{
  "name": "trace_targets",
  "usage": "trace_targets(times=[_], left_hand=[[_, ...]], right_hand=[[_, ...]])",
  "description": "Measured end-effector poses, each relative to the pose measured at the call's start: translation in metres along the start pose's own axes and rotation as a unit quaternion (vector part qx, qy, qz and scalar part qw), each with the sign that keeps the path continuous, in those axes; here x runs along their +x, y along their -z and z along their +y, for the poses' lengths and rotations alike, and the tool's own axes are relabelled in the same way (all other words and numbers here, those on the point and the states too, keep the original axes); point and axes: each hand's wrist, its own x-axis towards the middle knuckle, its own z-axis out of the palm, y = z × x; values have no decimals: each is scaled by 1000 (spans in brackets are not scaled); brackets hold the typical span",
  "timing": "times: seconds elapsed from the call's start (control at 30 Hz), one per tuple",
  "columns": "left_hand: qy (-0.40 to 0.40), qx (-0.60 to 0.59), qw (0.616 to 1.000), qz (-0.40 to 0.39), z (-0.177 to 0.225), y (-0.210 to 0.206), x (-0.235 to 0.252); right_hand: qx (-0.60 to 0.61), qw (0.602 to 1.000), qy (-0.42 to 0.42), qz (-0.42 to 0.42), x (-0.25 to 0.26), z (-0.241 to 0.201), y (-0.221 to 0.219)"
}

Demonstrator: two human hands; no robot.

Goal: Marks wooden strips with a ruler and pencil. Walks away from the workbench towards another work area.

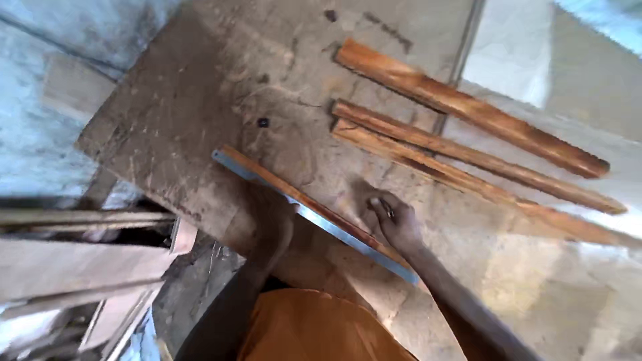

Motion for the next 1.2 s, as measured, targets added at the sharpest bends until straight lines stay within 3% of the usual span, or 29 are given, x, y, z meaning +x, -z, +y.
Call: trace_targets(times=[0.13, 0.23, 0.4, 0.5, 0.67, 0.77, 1.0, 1.2], left_hand=[[5, 77, 996, 45, -6, -17, -3], [-28, 90, 992, 79, -20, -42, -8], [-150, 162, 971, 88, -24, -61, -32], [-255, 144, 950, 104, -21, -65, -41], [-400, 95, 909, 66, -14, -71, -37], [-475, 70, 872, 93, 7, -83, -37], [-547, -36, 834, 58, 55, -103, -38], [-509, -41, 854, 100, 60, -122, -39]], right_hand=[[-80, 990, -95, 62, -139, 66, 39], [-111, 985, -101, 89, -187, 79, 37], [-190, 972, -38, 137, -201, 87, -10], [-202, 962, -22, 181, -211, 107, -25], [-181, 963, -45, 193, -255, 134, 16], [-147, 970, -78, 177, -282, 152, 47], [-105, 972, -124, 173, -308, 193, 96], [-194, 959, -74, 195, -315, 209, 77]])
